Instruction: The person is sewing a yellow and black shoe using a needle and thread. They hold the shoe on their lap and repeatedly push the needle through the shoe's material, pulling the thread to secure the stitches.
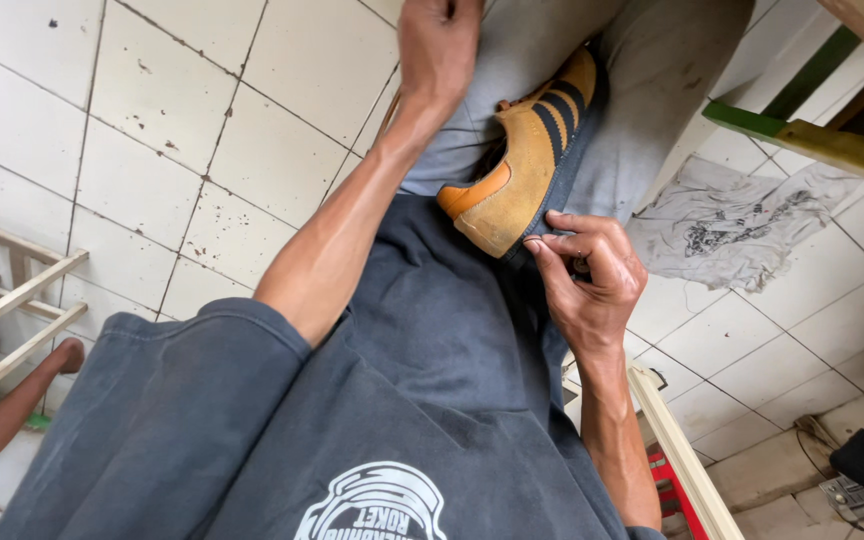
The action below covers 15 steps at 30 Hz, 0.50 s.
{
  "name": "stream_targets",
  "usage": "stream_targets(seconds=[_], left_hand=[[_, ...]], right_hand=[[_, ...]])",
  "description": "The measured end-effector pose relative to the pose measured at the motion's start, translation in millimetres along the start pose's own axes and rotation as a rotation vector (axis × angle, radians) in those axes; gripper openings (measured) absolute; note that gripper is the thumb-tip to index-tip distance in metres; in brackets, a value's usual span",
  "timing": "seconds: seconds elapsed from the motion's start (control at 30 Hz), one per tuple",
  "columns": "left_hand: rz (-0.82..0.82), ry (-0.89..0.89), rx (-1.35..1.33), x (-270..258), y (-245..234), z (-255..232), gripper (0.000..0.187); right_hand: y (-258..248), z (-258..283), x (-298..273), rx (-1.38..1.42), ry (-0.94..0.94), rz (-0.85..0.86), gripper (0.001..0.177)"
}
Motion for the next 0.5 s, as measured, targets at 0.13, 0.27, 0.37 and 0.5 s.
stream_targets(seconds=[0.13, 0.27, 0.37, 0.5], left_hand=[[-0.024, 0.046, 0.143, 13.0, 8.3, 25.1, 0.037], [-0.049, 0.057, 0.233, 19.8, 10.3, 42.4, 0.036], [-0.070, 0.110, 0.267, 22.2, 12.1, 52.7, 0.030], [-0.076, 0.080, 0.287, 22.1, 6.8, 41.4, 0.021]], right_hand=[[9.6, 9.0, 0.0, -0.057, -0.048, -0.064, 0.020], [13.7, 11.1, -4.0, -0.076, -0.055, -0.074, 0.017], [13.9, 7.1, -7.8, -0.093, -0.047, -0.025, 0.018], [9.1, 7.7, -5.5, -0.136, -0.050, 0.022, 0.017]])
Point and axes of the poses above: each hand's wrist, its own x-axis towards the middle knuckle, its own y-axis out of the palm, z = x × y, the point moved 5 cm from there along x, towards the middle knuckle, and after that the axes turned 14 degrees about y, right-handed, at the moved point
